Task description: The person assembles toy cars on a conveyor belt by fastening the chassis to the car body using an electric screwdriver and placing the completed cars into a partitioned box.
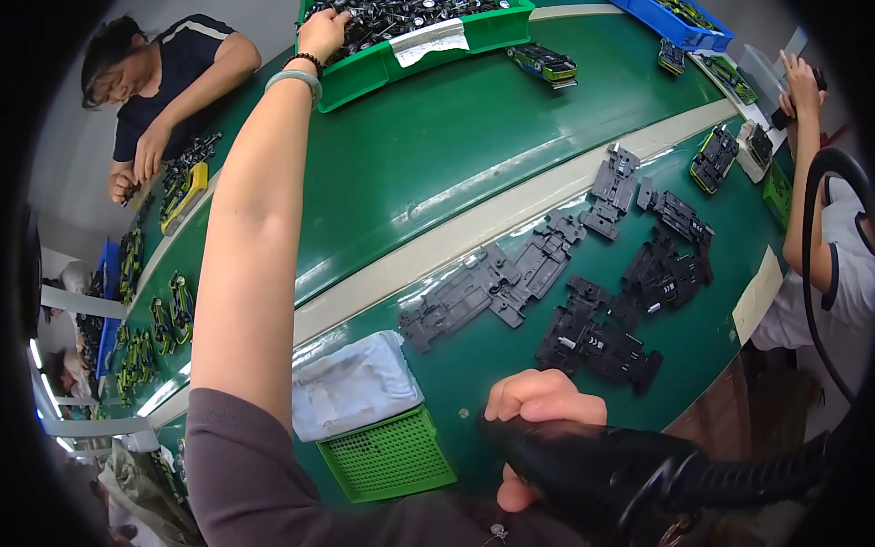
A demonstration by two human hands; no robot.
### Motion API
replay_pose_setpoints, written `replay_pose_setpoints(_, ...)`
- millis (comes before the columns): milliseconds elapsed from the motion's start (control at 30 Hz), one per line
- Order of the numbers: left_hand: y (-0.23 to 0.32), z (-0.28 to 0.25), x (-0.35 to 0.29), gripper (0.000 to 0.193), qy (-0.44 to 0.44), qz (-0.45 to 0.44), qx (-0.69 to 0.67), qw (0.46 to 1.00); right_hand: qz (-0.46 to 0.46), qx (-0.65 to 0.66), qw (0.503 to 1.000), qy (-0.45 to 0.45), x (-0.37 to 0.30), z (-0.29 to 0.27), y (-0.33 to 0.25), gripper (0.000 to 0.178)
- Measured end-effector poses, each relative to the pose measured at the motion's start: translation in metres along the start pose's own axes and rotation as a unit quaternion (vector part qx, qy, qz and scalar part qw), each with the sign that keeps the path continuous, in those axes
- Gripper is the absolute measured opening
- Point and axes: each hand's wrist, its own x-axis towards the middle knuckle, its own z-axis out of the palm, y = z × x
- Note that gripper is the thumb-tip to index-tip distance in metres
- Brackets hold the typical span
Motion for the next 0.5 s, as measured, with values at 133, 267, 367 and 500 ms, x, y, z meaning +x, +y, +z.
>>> replay_pose_setpoints(133,0.010,0.012,0.004,0.029,0.115,0.062,-0.055,0.990,-0.001,0.001,1.000,0.020,-0.001,-0.004,0.003,0.068)
replay_pose_setpoints(267,0.034,-0.032,-0.013,0.036,0.074,-0.095,-0.220,0.968,0.001,-0.005,1.000,0.024,-0.002,0.001,-0.003,0.066)
replay_pose_setpoints(367,0.009,-0.076,-0.026,0.031,0.056,-0.063,-0.379,0.922,0.103,-0.096,0.984,0.107,0.000,0.017,-0.007,0.070)
replay_pose_setpoints(500,0.006,-0.141,-0.093,0.027,-0.011,-0.052,-0.407,0.912,0.088,-0.091,0.982,0.141,-0.003,0.018,0.002,0.069)
